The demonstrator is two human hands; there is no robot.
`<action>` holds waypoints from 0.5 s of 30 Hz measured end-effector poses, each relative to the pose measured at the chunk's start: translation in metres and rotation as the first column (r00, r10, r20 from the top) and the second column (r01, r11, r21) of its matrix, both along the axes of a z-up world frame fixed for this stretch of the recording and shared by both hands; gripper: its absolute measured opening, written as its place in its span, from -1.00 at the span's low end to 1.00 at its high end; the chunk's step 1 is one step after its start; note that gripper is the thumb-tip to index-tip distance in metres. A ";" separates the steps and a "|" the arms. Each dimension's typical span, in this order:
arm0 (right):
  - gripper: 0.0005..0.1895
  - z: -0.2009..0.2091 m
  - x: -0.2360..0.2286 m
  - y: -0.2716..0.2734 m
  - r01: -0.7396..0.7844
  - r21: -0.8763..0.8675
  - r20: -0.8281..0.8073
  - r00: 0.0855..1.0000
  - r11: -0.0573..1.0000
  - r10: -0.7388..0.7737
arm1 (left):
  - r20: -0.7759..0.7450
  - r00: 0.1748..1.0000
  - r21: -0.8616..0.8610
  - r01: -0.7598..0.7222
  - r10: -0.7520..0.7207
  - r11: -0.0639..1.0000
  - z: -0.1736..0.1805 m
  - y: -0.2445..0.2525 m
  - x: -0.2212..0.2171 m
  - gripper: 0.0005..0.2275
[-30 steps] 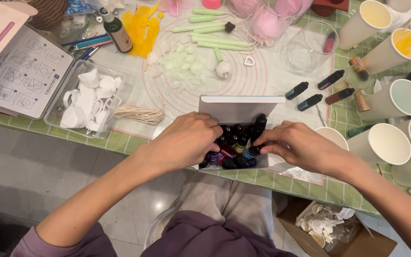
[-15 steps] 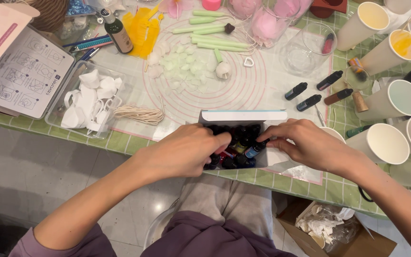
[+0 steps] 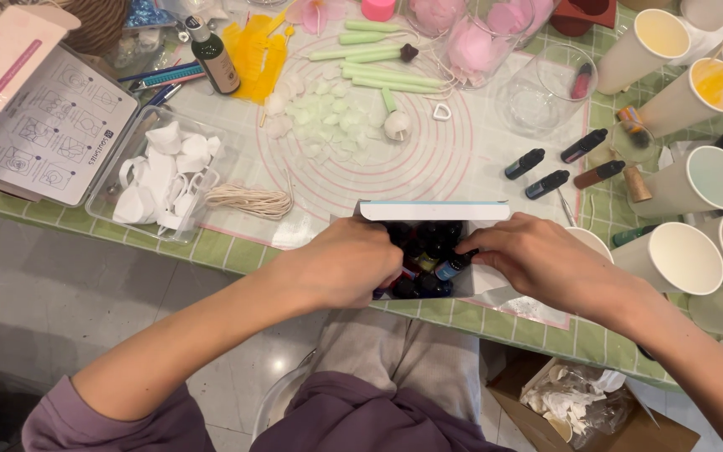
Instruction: Open a bottle of liquid candle dye and mix it into a container using a stirring tool.
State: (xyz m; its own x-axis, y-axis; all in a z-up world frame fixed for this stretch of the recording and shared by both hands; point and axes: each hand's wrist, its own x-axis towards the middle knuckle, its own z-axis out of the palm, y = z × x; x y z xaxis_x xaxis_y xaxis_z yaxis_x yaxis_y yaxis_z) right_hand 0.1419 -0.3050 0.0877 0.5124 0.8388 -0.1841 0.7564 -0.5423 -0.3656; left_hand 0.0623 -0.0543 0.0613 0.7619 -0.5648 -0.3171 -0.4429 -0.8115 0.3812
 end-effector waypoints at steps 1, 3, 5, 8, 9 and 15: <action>-0.68 0.000 0.000 0.000 0.000 0.000 0.000 1.000 1.000 0.000 | 0.000 1.000 0.000 0.000 0.000 1.000 -0.005 0.002 0.002 -0.87; -0.67 0.001 0.000 -0.001 -0.023 0.002 -0.003 1.000 1.000 0.023 | 0.113 0.994 -0.140 0.025 -0.009 0.990 -0.015 0.006 0.006 -0.76; -0.67 0.005 0.001 -0.001 -0.015 -0.011 -0.030 0.999 1.000 0.015 | 0.096 0.995 -0.246 -0.016 0.040 0.969 -0.016 0.012 0.009 -0.76; -0.66 0.007 0.002 0.000 -0.008 -0.032 -0.073 0.997 0.999 0.006 | 0.079 0.985 -0.380 -0.112 0.153 0.918 -0.012 0.017 0.008 -0.82; -0.67 0.008 0.002 0.000 -0.008 -0.041 -0.090 0.996 0.999 0.005 | 0.082 0.973 -0.411 -0.166 0.218 0.896 -0.010 0.018 0.007 -0.89; -0.67 0.010 0.001 0.003 -0.009 -0.074 -0.084 0.996 0.997 0.003 | 0.195 0.933 -0.480 -0.178 0.302 0.859 -0.013 0.020 0.003 -0.95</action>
State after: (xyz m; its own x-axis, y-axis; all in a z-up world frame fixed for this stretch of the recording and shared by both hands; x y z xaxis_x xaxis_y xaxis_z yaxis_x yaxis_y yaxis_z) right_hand 0.1433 -0.3017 0.0973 0.4875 0.8242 -0.2881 0.7280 -0.5659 -0.3869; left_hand 0.0655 -0.0346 0.0486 0.9104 -0.3861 0.1487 -0.3883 -0.6734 0.6291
